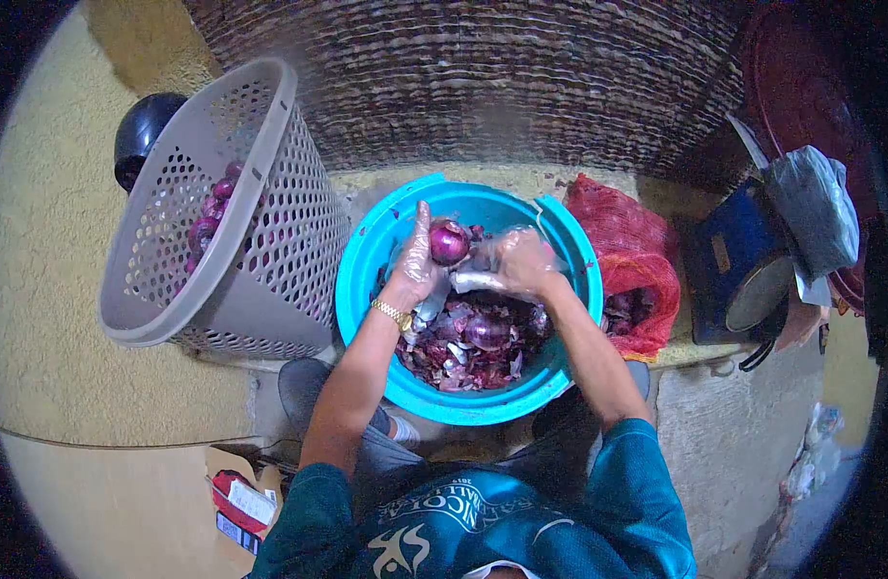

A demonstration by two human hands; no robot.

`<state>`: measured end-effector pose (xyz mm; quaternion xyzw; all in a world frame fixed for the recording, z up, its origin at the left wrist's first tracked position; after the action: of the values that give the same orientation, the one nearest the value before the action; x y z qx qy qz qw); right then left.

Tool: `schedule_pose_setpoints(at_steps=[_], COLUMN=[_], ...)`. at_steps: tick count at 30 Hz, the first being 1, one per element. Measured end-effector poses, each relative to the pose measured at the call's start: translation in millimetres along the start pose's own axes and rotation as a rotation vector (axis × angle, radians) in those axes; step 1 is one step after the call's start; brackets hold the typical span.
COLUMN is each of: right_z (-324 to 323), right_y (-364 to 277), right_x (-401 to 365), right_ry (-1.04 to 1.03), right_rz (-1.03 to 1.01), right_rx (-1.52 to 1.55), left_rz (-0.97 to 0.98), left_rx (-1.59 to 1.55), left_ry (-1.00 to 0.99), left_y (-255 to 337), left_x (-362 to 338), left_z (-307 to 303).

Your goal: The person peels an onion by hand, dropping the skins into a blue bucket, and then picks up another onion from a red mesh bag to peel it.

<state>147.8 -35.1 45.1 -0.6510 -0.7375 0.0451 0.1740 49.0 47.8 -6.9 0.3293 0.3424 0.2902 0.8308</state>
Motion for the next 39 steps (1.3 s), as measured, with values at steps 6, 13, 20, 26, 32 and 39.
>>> schedule_pose_setpoints(at_steps=[6,13,20,26,32,39], right_z=[-43,-46,-34,-26,-7,-22], right_y=[3,-3,2,-3,-6,8], right_x=[-3,-2,-1,3,1,0], right_ry=[0.283,0.364,0.307,0.116,-0.052,0.110], right_rz=[0.301,0.268,0.234,0.191,0.037,0.223], right_rx=[0.074,0.044,0.033,-0.031,-0.071,0.009], left_rz=[-0.044,0.006,0.095,0.132,0.141,-0.027], left_rx=[-0.046,0.001,0.063,0.095,-0.124,-0.200], left_ry=[-0.140,-0.104,-0.049,-0.016,-0.017,-0.094], left_y=[-13,-12,-5,-5,3,-7], left_x=[10,10,11,21,21,19], left_z=[3,4,-1,-15,-12,-10])
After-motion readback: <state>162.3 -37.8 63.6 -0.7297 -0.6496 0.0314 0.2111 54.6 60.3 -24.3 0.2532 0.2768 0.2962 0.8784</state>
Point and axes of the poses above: each hand's wrist, its own x-axis towards the middle knuckle, its own z-axis out of the palm, y = z × x, the point moved 8 cm from there along x, towards the middle knuckle, and after that the axes turned 5 degrees about y, right-handed, at the moved point
